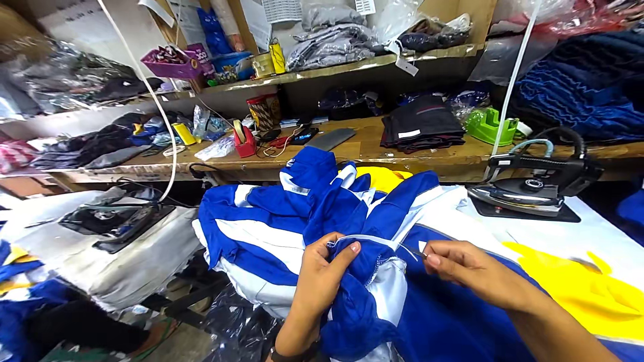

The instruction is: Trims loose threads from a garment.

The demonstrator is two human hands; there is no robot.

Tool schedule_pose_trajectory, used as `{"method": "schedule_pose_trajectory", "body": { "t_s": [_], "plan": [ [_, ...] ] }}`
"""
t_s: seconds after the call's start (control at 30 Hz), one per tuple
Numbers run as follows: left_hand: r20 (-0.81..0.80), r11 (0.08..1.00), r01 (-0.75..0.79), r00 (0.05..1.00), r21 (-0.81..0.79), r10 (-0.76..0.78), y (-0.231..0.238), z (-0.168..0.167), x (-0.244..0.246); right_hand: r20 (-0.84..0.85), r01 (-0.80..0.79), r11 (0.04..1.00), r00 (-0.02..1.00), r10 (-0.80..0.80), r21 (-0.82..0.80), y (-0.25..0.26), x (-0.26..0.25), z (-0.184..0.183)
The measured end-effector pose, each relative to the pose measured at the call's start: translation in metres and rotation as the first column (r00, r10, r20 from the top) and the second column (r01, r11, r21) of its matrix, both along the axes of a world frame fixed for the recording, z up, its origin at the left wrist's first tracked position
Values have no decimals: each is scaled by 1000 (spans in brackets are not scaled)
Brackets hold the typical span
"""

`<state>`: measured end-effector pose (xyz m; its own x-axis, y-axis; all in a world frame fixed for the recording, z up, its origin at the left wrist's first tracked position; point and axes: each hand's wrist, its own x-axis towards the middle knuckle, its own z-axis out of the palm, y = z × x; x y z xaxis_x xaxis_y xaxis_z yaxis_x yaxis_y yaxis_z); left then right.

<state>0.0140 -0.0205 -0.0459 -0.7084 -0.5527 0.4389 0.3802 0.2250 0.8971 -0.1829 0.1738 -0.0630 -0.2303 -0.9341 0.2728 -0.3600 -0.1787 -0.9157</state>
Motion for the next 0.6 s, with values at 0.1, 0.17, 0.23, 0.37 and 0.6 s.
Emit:
{"method": "schedule_pose_trajectory", "body": {
  "t_s": [0.1, 0.17, 0.23, 0.37, 0.6],
  "plan": [
    [0, 1000, 6, 1000, 9, -6, 3, 0, -1, -26, -11, 1000, 1000, 11, -9, -4, 5, 3],
    [-1, 1000, 15, 1000, 8, -15, 5, -1, -2, -33, -14, 1000, 999, 13, -21, -8, 8, 5],
    [1, 1000, 18, 1000, 9, -18, 6, 0, -1, -36, -25, 999, 999, 23, -38, -12, 9, 6],
    [0, 1000, 25, 1000, 4, -25, 7, 0, -1, -32, -46, 997, 999, 44, -60, -16, 10, 6],
    [35, 996, 77, 997, -37, -76, 6, 2, 3, -63, -55, 997, 997, 51, -60, -15, 8, 7]
  ]
}}
